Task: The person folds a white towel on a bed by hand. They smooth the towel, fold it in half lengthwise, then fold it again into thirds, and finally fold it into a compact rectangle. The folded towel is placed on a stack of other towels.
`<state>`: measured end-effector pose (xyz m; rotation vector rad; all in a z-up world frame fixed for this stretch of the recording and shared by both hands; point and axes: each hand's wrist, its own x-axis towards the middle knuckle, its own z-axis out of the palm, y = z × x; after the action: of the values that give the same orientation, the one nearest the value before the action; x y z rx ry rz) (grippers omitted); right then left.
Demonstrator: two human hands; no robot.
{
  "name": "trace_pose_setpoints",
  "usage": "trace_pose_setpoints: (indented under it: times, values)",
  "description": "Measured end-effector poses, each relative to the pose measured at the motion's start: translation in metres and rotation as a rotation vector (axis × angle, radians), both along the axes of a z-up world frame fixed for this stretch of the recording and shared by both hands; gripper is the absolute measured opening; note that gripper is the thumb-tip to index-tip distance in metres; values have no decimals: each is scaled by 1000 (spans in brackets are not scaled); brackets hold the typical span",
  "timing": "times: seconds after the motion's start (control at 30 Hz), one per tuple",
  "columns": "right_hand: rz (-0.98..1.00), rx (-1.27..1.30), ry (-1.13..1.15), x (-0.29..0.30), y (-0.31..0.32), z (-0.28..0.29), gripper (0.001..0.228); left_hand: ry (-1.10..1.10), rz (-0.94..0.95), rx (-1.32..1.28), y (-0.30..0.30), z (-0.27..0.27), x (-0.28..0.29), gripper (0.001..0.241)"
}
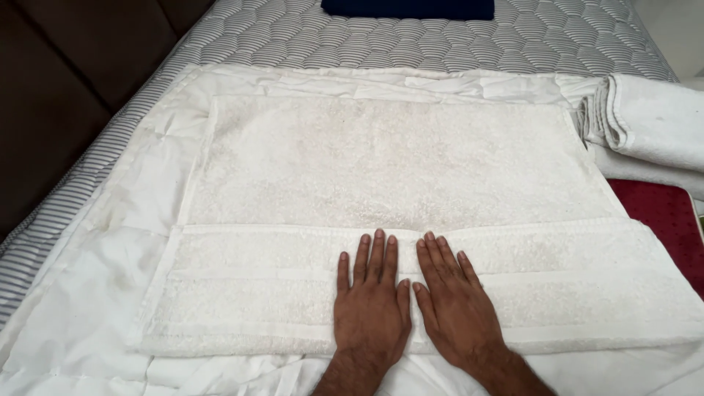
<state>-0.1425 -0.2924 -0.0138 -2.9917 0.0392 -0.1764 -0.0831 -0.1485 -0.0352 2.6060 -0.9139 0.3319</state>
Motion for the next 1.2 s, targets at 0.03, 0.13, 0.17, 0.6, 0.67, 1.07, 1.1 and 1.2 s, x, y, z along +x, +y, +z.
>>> trace_pose_setpoints:
  times: [0.03, 0.13, 0.17, 0.6, 0.67, 1.07, 1.1, 1.2]
  values:
    - [-14, -35, 1, -1, 1, -1, 65, -40, 26, -11, 1, 0, -1, 65]
    - [-43, -101, -40, -5, 3, -6, 66, -80, 40, -28, 4, 1, -4, 66]
    - [-42, -97, -40, -4, 4, -6, 66, -81, 42, -24, 6, -1, -3, 66]
    - [-62, -47, 80, 3, -6, 2, 68, 149, 31, 131, 2, 37, 4, 71]
    - [-11, -24, 71, 10, -9, 6, 66, 271, -15, 218, 5, 45, 13, 71]
    - [-106, -11, 190, 11, -8, 23, 78, -309, 122, -13, 22, -20, 29, 64]
    - [-104, -20, 170, 10, -9, 20, 79, -307, 120, -16, 22, -20, 29, 64]
    - [-87, -52, 134, 9, -13, 13, 80, -147, 110, 72, 20, 10, 22, 67]
